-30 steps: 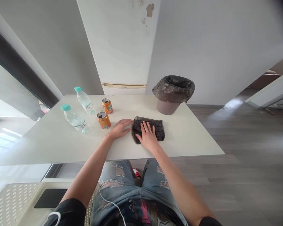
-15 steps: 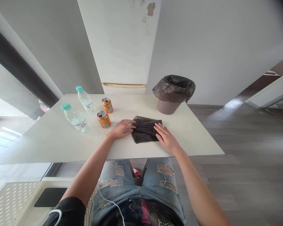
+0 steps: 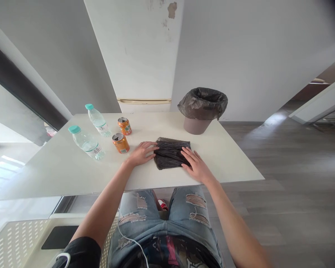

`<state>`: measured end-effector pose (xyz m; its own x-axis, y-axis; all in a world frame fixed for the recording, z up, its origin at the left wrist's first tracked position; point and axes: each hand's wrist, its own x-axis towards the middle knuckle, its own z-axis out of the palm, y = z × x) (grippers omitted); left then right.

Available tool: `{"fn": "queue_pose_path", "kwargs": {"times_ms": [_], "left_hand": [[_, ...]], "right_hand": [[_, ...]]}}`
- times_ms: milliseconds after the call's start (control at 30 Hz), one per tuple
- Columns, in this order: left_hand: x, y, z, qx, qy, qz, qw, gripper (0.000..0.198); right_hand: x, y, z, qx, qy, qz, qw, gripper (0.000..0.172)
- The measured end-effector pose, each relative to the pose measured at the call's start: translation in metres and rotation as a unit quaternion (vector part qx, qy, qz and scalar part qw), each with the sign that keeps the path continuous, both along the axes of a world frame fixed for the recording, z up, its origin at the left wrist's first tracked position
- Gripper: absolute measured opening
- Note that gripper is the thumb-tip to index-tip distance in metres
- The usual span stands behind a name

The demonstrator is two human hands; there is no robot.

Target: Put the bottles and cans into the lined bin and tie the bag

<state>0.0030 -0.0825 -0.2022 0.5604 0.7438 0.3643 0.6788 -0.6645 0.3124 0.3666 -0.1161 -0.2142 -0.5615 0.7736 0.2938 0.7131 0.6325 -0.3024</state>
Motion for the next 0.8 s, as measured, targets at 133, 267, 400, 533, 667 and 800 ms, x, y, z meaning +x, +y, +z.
{"fn": "queue_pose_path", "kwargs": {"times_ms": [133,267,400,533,667,800], "left_hand": [[0.002,-0.006,0.009,0.02,-0.034,0.003,0.999,0.028],[0.011,-0.034,0.012,0.007,-0.008,0.013,1.0,0.023],[0.025,-0.074,0.003,-0.022,0.014,0.037,0.999,0.035],[0.032,-0.104,0.004,-0.032,0.03,0.043,0.998,0.043],[0.029,-0.13,0.012,-0.036,0.052,0.017,0.998,0.039],[0.028,-0.153,0.01,-0.016,0.049,0.039,0.998,0.042]], "right_hand": [[0.006,-0.009,0.005,0.082,0.051,-0.061,0.993,0.038],[0.018,-0.022,0.003,0.092,0.074,-0.087,0.989,0.029],[0.029,-0.039,-0.001,0.042,0.058,-0.066,0.995,0.035],[0.037,-0.054,-0.005,0.001,0.03,-0.038,0.999,0.046],[0.048,-0.071,-0.009,-0.001,0.018,0.006,1.0,0.055],[0.051,-0.083,-0.012,0.017,0.01,-0.019,1.0,0.069]]}}
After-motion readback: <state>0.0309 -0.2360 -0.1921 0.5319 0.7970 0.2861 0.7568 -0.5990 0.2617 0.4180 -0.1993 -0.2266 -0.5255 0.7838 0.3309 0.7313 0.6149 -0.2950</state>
